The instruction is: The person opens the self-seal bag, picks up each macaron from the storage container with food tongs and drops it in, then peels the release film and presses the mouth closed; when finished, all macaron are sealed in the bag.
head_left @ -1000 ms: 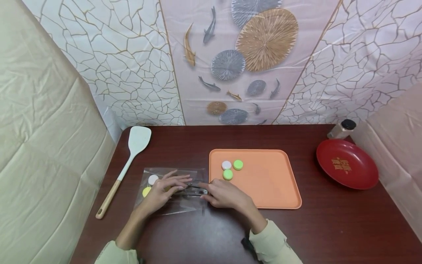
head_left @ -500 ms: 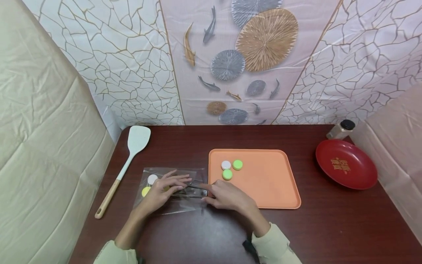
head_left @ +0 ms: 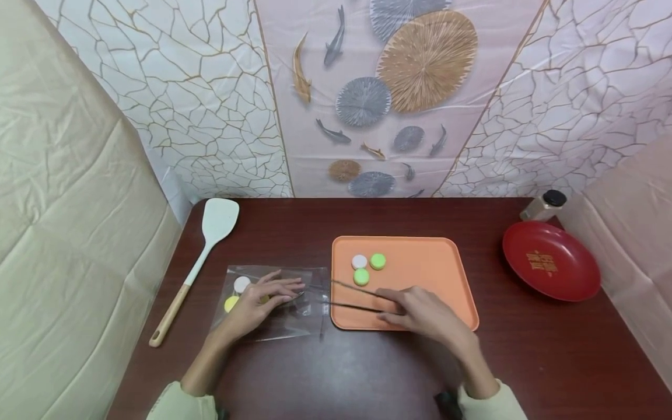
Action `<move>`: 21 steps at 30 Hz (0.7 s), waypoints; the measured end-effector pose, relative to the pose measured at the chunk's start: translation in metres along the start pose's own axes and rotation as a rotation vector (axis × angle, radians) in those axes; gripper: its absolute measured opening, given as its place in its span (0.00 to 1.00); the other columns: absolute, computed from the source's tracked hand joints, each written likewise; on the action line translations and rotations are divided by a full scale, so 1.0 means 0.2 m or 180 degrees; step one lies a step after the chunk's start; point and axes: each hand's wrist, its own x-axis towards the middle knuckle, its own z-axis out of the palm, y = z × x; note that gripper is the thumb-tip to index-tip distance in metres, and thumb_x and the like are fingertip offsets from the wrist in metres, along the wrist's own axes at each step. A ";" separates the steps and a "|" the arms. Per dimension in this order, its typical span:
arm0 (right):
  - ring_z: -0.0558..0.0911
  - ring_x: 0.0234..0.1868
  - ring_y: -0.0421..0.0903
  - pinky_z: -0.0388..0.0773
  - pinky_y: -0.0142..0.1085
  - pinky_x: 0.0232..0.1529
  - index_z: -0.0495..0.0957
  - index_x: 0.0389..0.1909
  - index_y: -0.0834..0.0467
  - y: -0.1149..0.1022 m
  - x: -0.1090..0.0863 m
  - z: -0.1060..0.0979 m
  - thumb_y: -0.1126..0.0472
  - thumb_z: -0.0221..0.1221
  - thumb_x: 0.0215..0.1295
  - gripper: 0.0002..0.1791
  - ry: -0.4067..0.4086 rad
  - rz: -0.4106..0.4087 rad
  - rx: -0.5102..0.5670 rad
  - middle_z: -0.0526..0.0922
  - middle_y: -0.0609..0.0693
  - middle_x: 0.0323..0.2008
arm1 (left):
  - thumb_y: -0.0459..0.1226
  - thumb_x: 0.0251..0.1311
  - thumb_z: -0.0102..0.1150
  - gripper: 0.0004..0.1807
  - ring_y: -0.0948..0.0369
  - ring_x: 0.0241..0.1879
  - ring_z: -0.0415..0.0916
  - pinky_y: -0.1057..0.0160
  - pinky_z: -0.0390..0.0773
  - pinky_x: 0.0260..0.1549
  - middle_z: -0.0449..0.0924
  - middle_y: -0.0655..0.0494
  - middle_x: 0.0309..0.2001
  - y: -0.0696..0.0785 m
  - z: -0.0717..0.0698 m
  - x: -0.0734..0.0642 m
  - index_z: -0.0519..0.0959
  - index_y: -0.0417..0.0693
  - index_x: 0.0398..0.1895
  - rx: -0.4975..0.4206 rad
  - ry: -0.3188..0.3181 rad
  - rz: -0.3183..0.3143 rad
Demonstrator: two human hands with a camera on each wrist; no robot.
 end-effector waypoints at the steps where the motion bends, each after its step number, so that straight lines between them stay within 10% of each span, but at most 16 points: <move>1: 0.69 0.23 0.31 0.71 0.30 0.26 0.87 0.60 0.54 0.03 -0.03 -0.02 0.51 0.72 0.73 0.20 0.0054 0.0075 0.0017 0.67 0.34 0.19 | 0.27 0.73 0.65 0.07 0.44 0.67 0.84 0.54 0.58 0.85 0.90 0.46 0.61 0.00 0.00 0.00 0.90 0.41 0.46 -0.0002 -0.0002 -0.0005; 21: 0.70 0.24 0.38 0.67 0.35 0.26 0.86 0.64 0.54 0.37 -0.21 -0.13 0.53 0.75 0.70 0.25 0.0293 0.0814 0.0006 0.71 0.40 0.22 | 0.27 0.72 0.66 0.08 0.45 0.68 0.84 0.43 0.60 0.84 0.90 0.47 0.61 0.01 -0.01 0.00 0.91 0.41 0.47 0.0049 -0.0013 -0.0103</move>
